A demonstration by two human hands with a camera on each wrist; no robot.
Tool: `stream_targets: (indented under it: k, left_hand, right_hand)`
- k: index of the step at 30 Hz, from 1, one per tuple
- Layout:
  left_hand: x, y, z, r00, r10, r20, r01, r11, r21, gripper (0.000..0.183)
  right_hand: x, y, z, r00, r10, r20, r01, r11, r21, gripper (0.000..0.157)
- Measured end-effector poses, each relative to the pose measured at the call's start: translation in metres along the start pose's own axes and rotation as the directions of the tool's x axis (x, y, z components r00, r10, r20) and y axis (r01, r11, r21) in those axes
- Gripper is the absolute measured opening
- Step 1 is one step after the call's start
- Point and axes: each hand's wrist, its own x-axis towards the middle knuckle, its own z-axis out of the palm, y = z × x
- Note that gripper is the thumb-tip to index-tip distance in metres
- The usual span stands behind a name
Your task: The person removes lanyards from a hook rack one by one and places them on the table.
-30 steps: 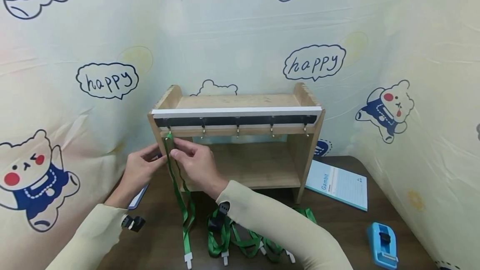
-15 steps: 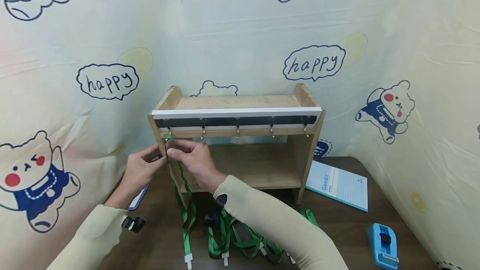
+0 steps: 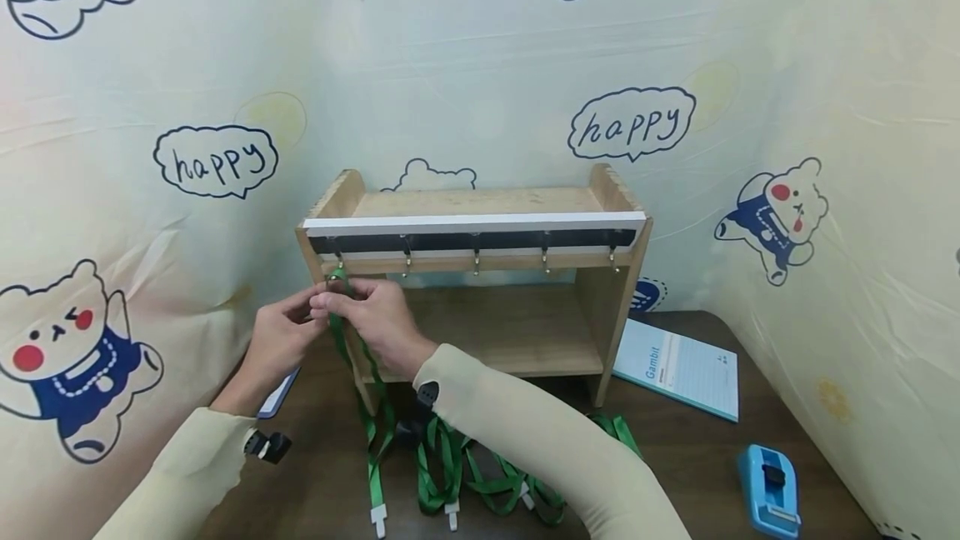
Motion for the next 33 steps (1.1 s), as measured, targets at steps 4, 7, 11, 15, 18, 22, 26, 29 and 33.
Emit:
stream_targets:
  k: [4,7,11,15,18,22,26,29,33]
  left_hand:
    - [0.0,0.0,-0.001,1.0,-0.018,0.015,0.019,1.0,-0.025,0.05]
    - [0.001,-0.001,0.0,1.0,-0.011,0.021,0.011,0.999,-0.033,0.051]
    - [0.001,0.0,0.0,1.0,0.003,0.02,-0.003,1.0,-0.031,0.052]
    - [0.0,0.0,-0.001,1.0,0.001,0.014,-0.001,1.0,-0.026,0.052]
    - [-0.001,-0.001,-0.001,1.0,0.0,0.009,0.0,1.0,-0.016,0.051]
    - [-0.001,-0.003,-0.001,1.0,-0.004,0.005,0.004,1.0,-0.004,0.05]
    - [-0.001,-0.002,-0.001,1.0,-0.025,0.004,0.025,1.0,-0.001,0.05]
    - [0.0,-0.001,-0.001,0.999,-0.043,0.005,0.043,0.999,0.005,0.052]
    - [0.0,0.0,-0.002,0.998,-0.057,0.018,0.058,0.998,-0.01,0.055]
  right_hand:
    - [-0.002,-0.005,-0.001,1.0,-0.013,0.02,0.012,0.999,0.041,0.024]
    - [-0.004,-0.01,-0.004,0.999,-0.036,0.025,0.035,0.999,0.034,0.027]
    - [-0.007,-0.015,-0.005,0.998,-0.044,0.033,0.044,0.999,-0.009,0.027]
    - [-0.011,-0.017,-0.004,0.998,-0.032,0.06,0.032,0.999,0.0,0.026]
    - [-0.014,-0.016,-0.002,0.995,-0.042,0.087,0.042,0.999,0.009,0.027]
    - [-0.017,-0.012,0.0,0.989,-0.071,0.127,0.074,0.997,-0.021,0.028]
    - [-0.021,-0.006,0.001,0.981,-0.098,0.168,0.102,0.995,-0.016,0.03]
    - [-0.025,-0.001,0.001,0.977,-0.111,0.179,0.112,0.994,0.003,0.03]
    - [-0.031,0.006,0.0,0.973,-0.126,0.194,0.124,0.992,0.018,0.029]
